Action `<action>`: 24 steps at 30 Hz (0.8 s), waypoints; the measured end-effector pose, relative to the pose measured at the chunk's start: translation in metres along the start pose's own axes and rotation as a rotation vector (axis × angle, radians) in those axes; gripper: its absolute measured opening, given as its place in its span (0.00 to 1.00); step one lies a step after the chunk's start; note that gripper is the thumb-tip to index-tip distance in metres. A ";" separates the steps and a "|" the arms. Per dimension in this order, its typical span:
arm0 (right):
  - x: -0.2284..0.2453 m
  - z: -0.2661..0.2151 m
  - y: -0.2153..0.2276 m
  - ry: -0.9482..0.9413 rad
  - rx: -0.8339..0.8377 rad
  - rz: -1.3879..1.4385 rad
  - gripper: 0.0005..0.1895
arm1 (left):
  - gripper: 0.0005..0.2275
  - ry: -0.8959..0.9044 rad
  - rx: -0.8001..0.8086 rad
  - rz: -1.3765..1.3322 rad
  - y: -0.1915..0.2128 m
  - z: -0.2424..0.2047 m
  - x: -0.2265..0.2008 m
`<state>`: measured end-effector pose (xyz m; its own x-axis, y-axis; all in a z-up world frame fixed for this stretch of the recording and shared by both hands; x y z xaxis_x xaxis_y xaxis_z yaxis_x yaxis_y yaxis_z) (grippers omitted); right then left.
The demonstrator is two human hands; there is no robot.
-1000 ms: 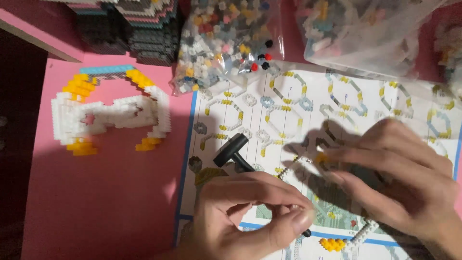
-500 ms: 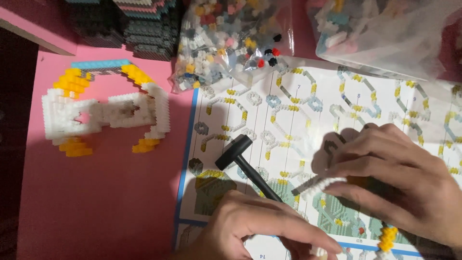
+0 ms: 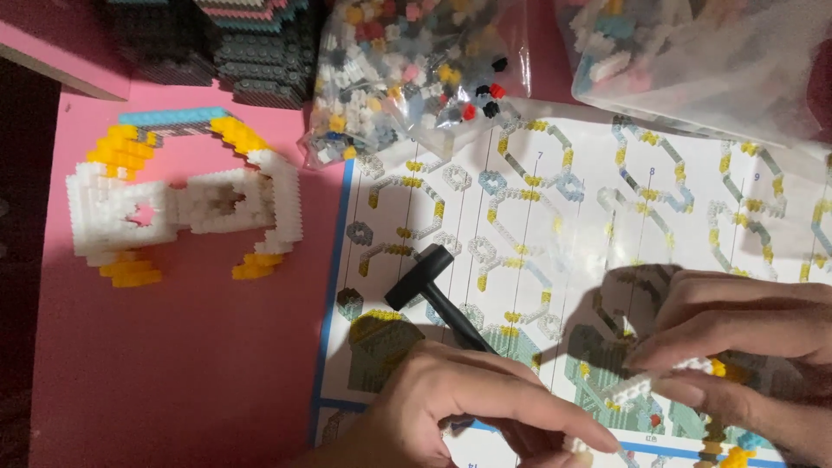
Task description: Assembling a small model using micro building blocks and an assembly tool while following a manual.
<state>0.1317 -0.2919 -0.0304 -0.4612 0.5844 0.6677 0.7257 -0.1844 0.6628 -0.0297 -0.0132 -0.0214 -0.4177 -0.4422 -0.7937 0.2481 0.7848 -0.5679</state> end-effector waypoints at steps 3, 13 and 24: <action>0.000 -0.004 -0.001 0.088 -0.046 0.132 0.11 | 0.20 -0.077 -0.081 0.023 -0.007 0.004 -0.004; 0.005 0.005 0.001 0.180 -0.034 0.266 0.09 | 0.16 0.112 -0.247 -0.115 -0.011 0.016 0.007; 0.045 0.012 -0.017 0.344 -0.176 0.515 0.09 | 0.15 0.153 -0.249 -0.090 -0.013 0.012 0.002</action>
<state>0.1050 -0.2530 -0.0160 -0.2341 0.1050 0.9665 0.8170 -0.5176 0.2541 -0.0233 -0.0295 -0.0181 -0.5596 -0.4592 -0.6899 -0.0101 0.8362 -0.5484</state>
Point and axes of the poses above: each hand's wrist, its own z-axis towards the middle knuckle, its own y-axis out of the back of the hand, x = y × z, the point moved 1 cm from there along z, towards the middle knuckle, and after that the axes turned 2 degrees about -z, right-handed, at the moved point
